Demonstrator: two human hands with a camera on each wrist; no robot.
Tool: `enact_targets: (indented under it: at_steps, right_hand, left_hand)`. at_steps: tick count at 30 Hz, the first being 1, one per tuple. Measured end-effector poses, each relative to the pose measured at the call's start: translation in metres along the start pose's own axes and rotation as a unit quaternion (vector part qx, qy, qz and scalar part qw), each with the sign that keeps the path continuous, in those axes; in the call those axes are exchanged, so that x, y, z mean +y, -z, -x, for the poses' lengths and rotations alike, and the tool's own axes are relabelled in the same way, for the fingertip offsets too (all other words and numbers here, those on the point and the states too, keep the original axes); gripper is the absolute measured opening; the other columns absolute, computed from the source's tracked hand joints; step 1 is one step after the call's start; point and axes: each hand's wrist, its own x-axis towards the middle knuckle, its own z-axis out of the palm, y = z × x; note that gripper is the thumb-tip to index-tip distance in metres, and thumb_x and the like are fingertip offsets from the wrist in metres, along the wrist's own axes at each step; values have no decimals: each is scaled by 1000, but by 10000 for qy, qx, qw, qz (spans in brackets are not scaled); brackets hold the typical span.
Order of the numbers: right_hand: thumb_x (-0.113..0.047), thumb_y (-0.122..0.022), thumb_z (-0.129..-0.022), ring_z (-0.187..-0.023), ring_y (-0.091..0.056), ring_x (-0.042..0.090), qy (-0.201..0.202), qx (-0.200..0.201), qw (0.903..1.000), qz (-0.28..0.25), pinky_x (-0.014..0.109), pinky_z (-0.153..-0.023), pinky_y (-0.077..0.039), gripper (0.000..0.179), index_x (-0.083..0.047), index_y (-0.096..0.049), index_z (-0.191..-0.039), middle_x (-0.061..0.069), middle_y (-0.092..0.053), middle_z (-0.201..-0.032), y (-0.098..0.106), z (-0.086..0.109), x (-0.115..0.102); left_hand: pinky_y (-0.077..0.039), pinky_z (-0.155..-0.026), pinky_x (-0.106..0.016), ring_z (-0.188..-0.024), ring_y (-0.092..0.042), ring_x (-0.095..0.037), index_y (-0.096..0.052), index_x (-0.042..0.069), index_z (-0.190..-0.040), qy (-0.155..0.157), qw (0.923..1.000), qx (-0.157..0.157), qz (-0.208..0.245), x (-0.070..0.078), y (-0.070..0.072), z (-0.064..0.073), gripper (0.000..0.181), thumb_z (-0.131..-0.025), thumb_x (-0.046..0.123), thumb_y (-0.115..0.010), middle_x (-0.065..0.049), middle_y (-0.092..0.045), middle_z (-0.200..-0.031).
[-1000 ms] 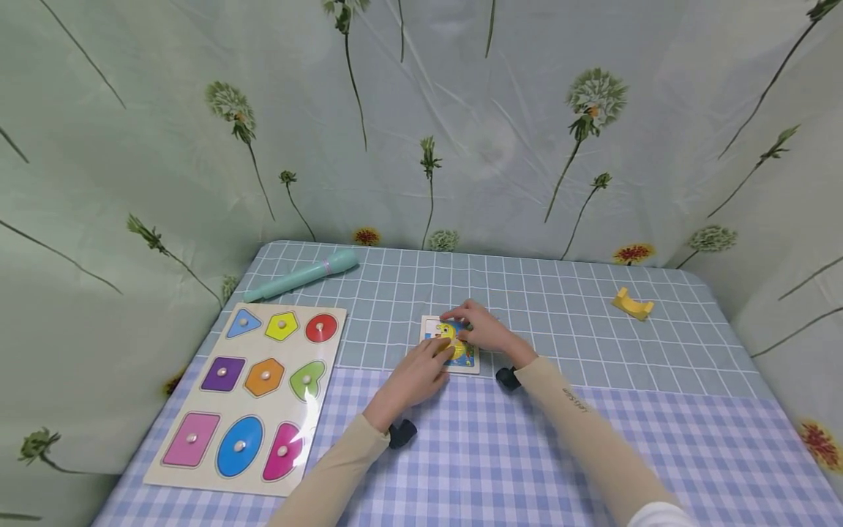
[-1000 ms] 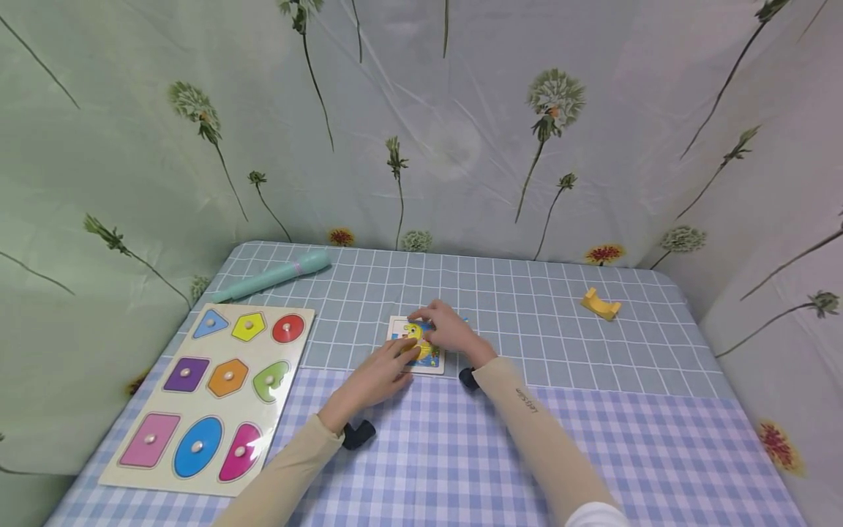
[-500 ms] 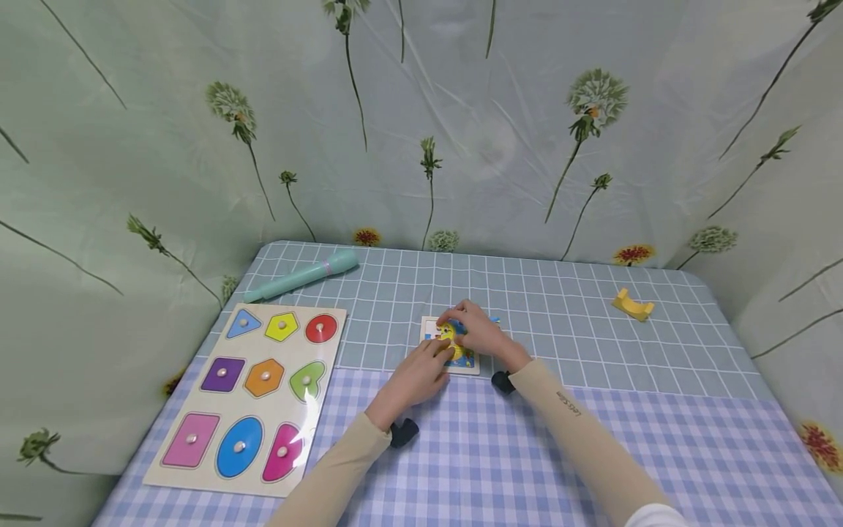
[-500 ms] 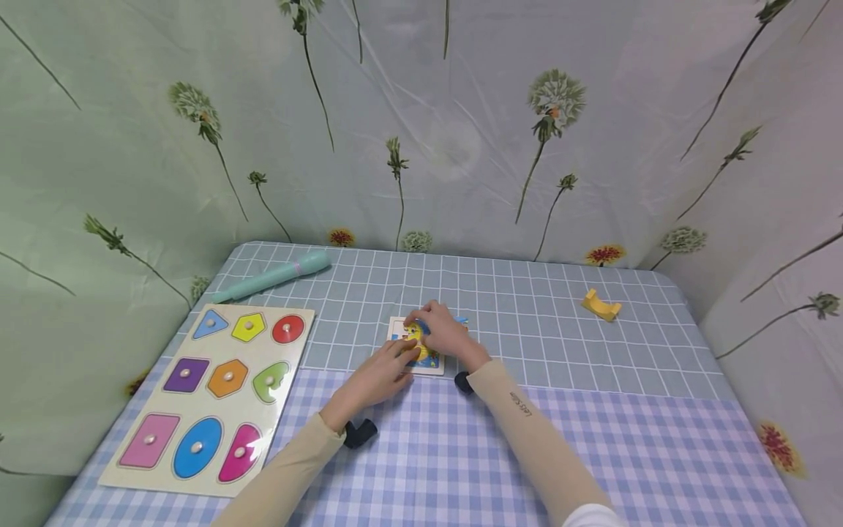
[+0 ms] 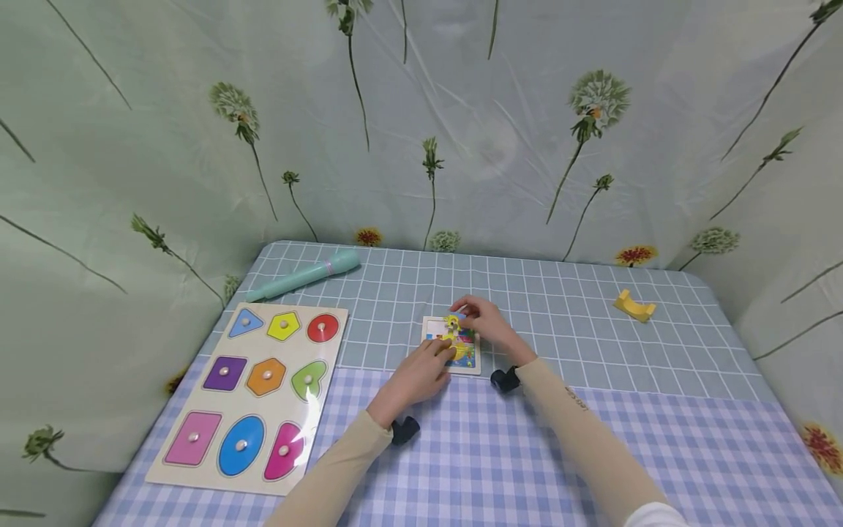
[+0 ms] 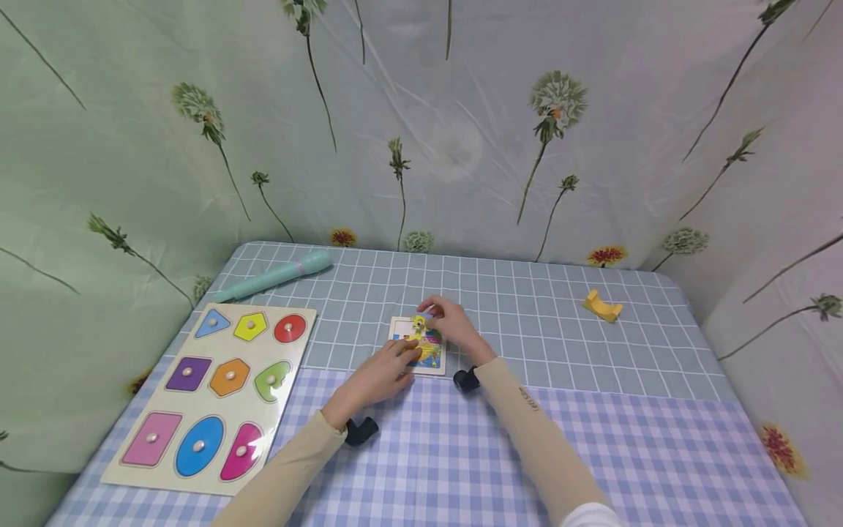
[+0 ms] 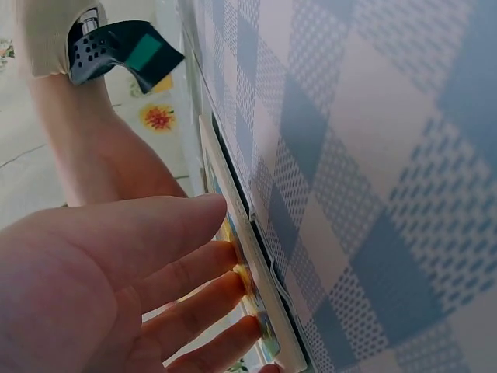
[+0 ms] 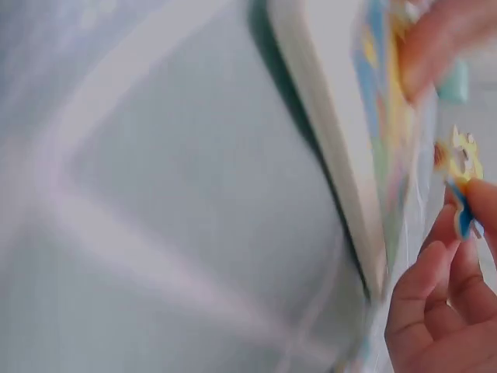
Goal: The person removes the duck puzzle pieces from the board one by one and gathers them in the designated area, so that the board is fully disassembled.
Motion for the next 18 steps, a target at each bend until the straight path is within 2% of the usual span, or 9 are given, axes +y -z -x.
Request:
enact_targets:
  at_steps: [3,6,11,15,18]
  right_hand:
    - [6,-57,-83,-71,-52,19,-347,201,9979,-511,29,-57,-43,25,6,-60,-108,13,-60,-89,19,4,6]
    - [4,-56,-84,-72,-50,20,-721,444,9954,-450,29,-58,-41,23,7,-59,-107,14,-60,-90,40,11,16]
    - [4,-56,-82,-80,-48,21,-930,550,9939,235,31,-65,-39,22,9,-61,-102,18,-61,-94,64,22,32]
    - [6,-57,-78,-75,-47,19,-763,468,9928,800,30,-66,-38,18,9,-63,-95,12,-58,-82,69,27,42]
    - [5,-58,-78,-72,-46,20,-623,435,9875,1382,31,-63,-37,15,5,-63,-92,9,-54,-77,68,28,45]
  left_hand:
    - [-36,-105,-39,-125,-45,-29,-56,-1,-130,51,10000,-34,22,0,-1,-1,42,-93,18,-62,-15,-49,-137]
    - [-35,-105,-39,-125,-45,-30,-56,-1,-130,85,10000,-2,12,0,-1,-1,42,-93,18,-62,-16,-49,-137]
    - [-35,-105,-39,-125,-45,-31,-57,0,-129,96,9999,50,6,0,-1,-1,41,-93,18,-62,-16,-49,-137]
    - [-35,-105,-39,-124,-46,-31,-58,-1,-128,84,9999,72,22,1,0,-1,40,-93,18,-62,-16,-50,-136]
    - [-35,-106,-39,-124,-46,-31,-58,0,-128,56,10000,79,13,2,-1,-1,40,-93,17,-62,-17,-50,-136]
